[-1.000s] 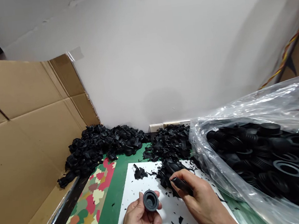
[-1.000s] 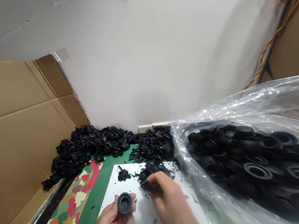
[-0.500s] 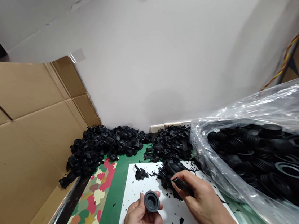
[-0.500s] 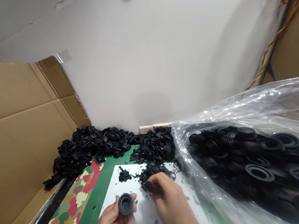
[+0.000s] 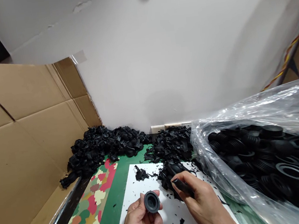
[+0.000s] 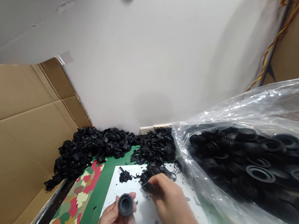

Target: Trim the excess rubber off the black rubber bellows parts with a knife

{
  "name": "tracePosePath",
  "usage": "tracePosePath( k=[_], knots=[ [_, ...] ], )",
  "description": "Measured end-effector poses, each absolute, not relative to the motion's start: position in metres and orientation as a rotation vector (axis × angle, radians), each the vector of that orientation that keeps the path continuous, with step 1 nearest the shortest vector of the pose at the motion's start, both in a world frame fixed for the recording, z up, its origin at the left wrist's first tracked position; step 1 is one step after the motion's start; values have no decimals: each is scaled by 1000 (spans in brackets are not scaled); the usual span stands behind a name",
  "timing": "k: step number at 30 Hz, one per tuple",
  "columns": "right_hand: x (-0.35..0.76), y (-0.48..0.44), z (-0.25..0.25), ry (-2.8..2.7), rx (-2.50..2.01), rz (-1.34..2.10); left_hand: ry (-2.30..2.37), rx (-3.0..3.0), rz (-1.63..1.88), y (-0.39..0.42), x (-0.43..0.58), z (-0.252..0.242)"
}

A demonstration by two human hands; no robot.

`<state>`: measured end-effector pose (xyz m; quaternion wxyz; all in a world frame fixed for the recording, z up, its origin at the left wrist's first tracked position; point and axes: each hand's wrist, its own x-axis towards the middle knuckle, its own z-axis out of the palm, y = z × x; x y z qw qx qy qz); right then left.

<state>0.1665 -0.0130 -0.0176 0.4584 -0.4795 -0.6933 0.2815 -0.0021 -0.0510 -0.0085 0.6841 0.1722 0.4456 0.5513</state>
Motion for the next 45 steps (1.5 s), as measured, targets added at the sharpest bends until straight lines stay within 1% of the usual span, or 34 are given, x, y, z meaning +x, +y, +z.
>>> tracePosePath(
  k=[16,26,32,38,45],
  knots=[
    [165,-13,-19,-1698,-1156,692,991,392,1244,-49,-3,-8],
    [161,-17,-14,-1654,-1161,729,1073,356,1305,-46,-3,-17],
    [155,-21,-10,-1587,-1126,855,1083,344,1347,-47,1,-14],
    [149,-23,-10,-1592,-1156,1034,1118,342,1371,-43,5,-21],
    [149,-23,-11,-1595,-1178,1034,1128,364,1340,-42,5,-25]
  ],
)
